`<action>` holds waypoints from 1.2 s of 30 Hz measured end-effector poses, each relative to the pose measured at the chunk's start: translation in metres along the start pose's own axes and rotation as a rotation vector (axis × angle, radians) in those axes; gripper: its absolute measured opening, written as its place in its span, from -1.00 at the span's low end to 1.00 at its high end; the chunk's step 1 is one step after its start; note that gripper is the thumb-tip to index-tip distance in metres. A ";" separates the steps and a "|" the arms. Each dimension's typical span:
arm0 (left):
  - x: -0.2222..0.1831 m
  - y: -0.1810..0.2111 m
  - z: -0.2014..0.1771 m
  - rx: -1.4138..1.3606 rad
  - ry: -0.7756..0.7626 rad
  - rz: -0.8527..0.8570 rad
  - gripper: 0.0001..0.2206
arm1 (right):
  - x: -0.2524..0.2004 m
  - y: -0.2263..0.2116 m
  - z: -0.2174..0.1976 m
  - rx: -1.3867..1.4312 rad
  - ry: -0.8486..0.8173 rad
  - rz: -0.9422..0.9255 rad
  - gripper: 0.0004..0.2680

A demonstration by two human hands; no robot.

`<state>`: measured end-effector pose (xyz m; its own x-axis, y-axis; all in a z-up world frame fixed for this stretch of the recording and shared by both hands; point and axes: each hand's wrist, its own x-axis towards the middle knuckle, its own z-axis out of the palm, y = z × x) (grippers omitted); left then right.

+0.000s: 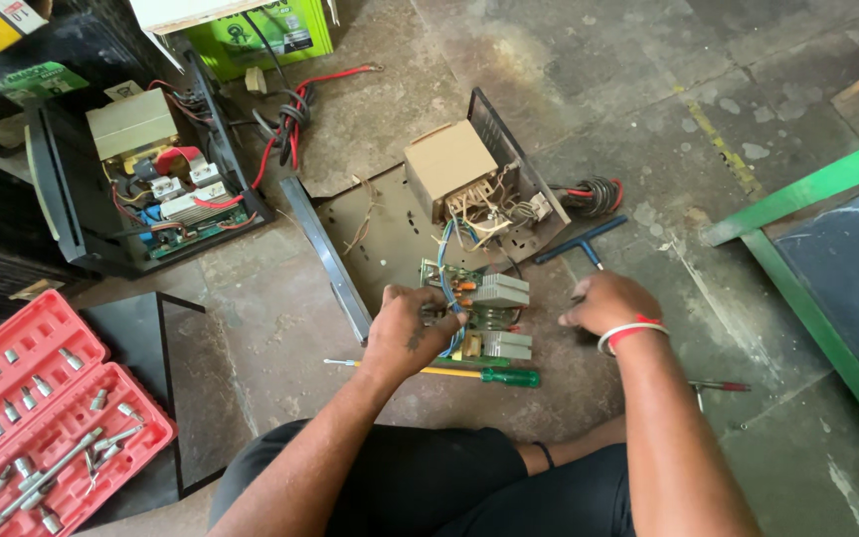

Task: The person cleans a circuit board with a brush, removes components with pliers, and uses a screwdriver to loosen screws inside a metal housing.

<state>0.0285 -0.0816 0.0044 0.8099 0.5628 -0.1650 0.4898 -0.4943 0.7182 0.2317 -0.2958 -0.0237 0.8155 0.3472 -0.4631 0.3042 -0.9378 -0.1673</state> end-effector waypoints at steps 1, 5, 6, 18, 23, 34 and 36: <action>0.000 0.000 -0.001 -0.024 -0.019 -0.038 -0.65 | -0.003 -0.008 0.000 -0.045 -0.040 -0.004 -0.55; -0.002 -0.003 -0.008 -0.171 -0.120 -0.015 -0.68 | -0.028 -0.039 0.005 -0.001 0.015 -0.471 -0.38; -0.003 -0.002 -0.009 -0.166 -0.093 0.025 -0.68 | -0.034 -0.047 0.008 -0.023 -0.052 -0.463 -0.39; 0.008 0.008 -0.036 -0.406 -0.039 -0.053 -0.55 | -0.025 -0.030 -0.020 0.207 -0.211 -0.584 -0.60; 0.024 -0.019 -0.032 -0.147 0.180 0.177 -0.65 | -0.016 -0.015 -0.026 0.568 -0.277 -0.578 -0.58; 0.126 -0.084 0.055 0.374 -0.159 -0.094 -0.63 | 0.002 0.007 -0.032 1.100 -0.274 -0.603 -0.60; 0.131 -0.083 0.063 0.228 -0.112 -0.112 -0.73 | 0.003 0.009 -0.033 1.088 -0.268 -0.597 -0.61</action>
<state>0.1140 -0.0085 -0.1193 0.7709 0.5523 -0.3174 0.6282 -0.5768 0.5222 0.2529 -0.3031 0.0021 0.5278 0.8232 -0.2091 -0.0750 -0.2001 -0.9769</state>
